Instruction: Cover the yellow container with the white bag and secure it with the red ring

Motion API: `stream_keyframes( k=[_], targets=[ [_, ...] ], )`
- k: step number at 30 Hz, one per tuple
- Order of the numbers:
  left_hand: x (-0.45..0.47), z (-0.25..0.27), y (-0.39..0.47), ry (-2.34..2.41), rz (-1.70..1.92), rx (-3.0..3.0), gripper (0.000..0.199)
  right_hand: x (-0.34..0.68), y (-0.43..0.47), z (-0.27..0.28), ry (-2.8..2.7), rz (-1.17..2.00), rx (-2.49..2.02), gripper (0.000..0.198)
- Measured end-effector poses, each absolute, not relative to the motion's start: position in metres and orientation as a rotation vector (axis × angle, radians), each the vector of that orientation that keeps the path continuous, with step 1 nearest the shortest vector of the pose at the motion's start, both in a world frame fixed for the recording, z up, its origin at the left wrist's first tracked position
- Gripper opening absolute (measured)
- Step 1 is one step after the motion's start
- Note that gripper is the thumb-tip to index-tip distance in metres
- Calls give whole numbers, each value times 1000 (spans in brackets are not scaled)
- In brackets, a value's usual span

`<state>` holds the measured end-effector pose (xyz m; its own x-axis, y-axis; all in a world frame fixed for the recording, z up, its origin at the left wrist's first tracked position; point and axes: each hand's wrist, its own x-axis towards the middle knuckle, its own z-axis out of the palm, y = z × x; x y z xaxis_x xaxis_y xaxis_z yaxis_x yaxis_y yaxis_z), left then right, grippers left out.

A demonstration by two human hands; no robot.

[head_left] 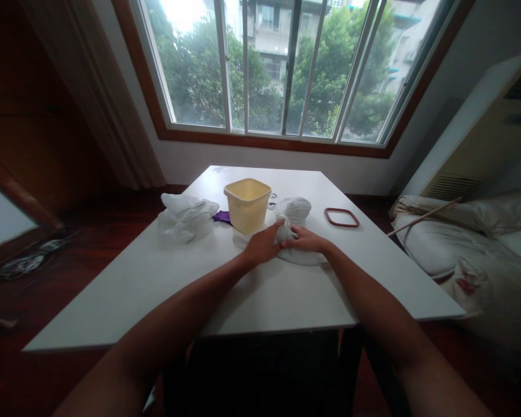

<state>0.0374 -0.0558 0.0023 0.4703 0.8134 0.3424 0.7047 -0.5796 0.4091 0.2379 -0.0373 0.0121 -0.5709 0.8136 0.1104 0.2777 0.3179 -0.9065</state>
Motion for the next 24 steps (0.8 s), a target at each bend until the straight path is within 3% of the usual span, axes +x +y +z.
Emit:
stream_keyframes(
  k=[10,18,24],
  targets=[
    [15,23,-40,1573,626,2602,32,277,-9,8,-1895,774,-1244,28],
    [7,23,-34,1767,444,2590,32,293,2,1,-1689,632,-1373,34],
    [11,24,-43,1564,928,2543,44,287,-3,5,-1624,644,-1351,36]
  ],
)
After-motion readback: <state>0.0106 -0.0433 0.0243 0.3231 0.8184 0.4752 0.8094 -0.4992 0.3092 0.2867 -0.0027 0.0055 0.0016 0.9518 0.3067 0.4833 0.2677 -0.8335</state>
